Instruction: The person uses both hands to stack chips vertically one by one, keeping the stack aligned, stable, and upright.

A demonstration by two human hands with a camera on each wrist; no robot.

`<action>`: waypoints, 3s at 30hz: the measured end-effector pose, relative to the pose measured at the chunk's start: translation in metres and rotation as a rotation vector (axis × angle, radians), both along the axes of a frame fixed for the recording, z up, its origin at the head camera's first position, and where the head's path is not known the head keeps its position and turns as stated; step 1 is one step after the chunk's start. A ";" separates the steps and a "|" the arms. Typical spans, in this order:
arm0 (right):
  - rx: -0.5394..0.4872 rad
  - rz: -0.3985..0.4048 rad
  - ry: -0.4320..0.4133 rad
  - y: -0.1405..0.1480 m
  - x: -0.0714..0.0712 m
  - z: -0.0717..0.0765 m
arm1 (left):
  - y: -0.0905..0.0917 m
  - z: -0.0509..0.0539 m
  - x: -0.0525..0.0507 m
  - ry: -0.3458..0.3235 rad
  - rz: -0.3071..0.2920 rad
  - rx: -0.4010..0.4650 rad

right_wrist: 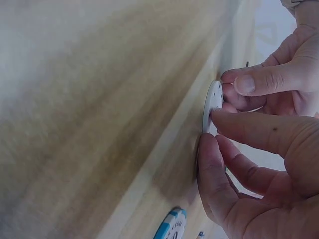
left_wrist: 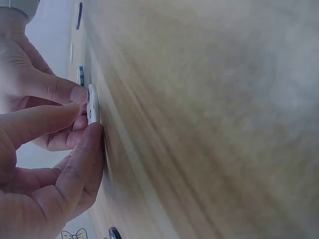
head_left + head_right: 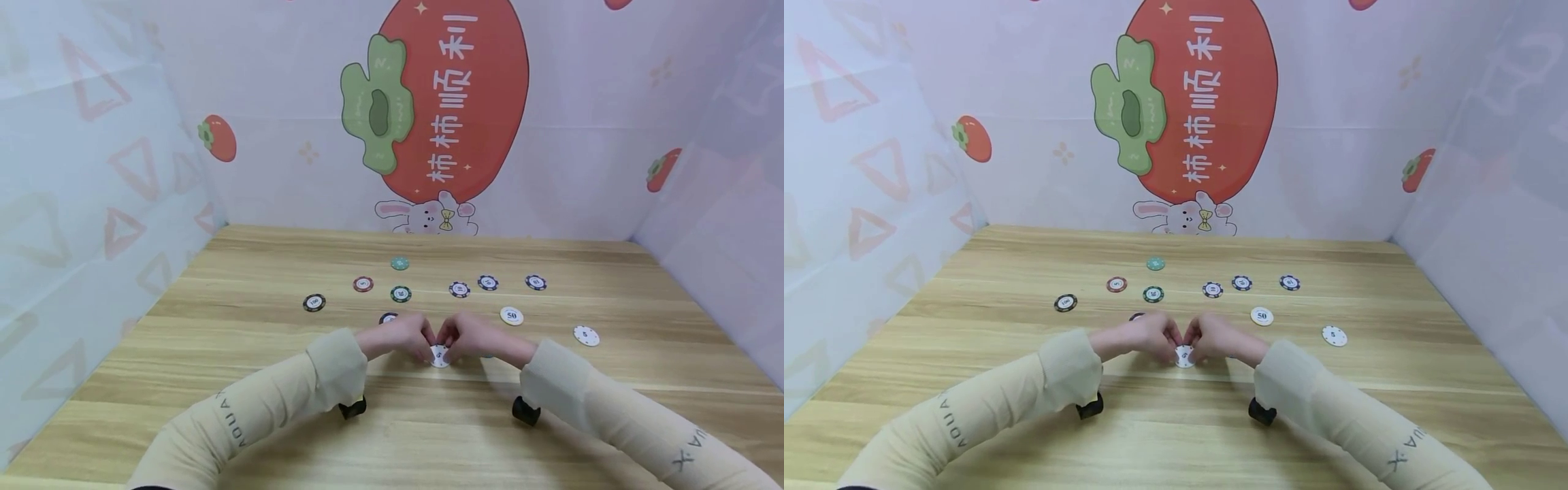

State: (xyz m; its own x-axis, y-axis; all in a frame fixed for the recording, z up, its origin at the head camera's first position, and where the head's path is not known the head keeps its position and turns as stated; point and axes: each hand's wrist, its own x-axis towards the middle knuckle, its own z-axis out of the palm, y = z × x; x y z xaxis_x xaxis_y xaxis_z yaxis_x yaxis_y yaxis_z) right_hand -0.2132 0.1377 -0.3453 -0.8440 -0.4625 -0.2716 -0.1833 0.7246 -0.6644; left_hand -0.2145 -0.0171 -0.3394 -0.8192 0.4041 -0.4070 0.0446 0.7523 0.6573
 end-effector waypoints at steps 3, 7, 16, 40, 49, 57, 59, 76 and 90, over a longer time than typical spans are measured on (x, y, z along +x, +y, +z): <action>-0.011 0.018 0.011 -0.001 0.003 -0.001 | -0.002 0.000 0.004 0.017 -0.008 -0.006; -0.011 0.038 0.024 -0.003 0.008 -0.001 | -0.003 -0.001 0.008 0.033 -0.017 -0.021; 0.018 0.003 0.029 -0.007 0.024 0.000 | -0.005 -0.002 0.019 0.084 -0.048 -0.015; 0.079 0.319 0.423 0.013 0.028 0.002 | -0.006 0.000 0.033 0.218 -0.198 -0.090; 0.138 0.385 0.552 0.036 0.012 -0.002 | -0.001 -0.002 0.037 0.328 -0.256 -0.203; 0.215 0.326 0.521 0.056 0.009 -0.003 | 0.000 -0.001 0.039 0.338 -0.269 -0.213; 0.222 0.308 0.509 0.059 0.010 -0.004 | 0.000 -0.001 0.039 0.340 -0.267 -0.210; 0.218 0.210 0.479 0.058 0.014 -0.002 | 0.001 -0.003 0.040 0.333 -0.239 -0.224; 0.058 0.034 0.263 0.048 0.019 0.007 | 0.001 -0.003 0.040 0.335 -0.246 -0.230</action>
State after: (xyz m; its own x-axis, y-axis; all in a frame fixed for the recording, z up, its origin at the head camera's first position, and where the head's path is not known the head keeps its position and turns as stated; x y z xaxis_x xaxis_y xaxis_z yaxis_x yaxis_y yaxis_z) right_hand -0.1940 0.1858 -0.3385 -0.8735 -0.4815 -0.0722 -0.3686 0.7509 -0.5480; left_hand -0.1746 -0.0157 -0.3426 -0.8120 0.5327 -0.2385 0.4206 0.8174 0.3936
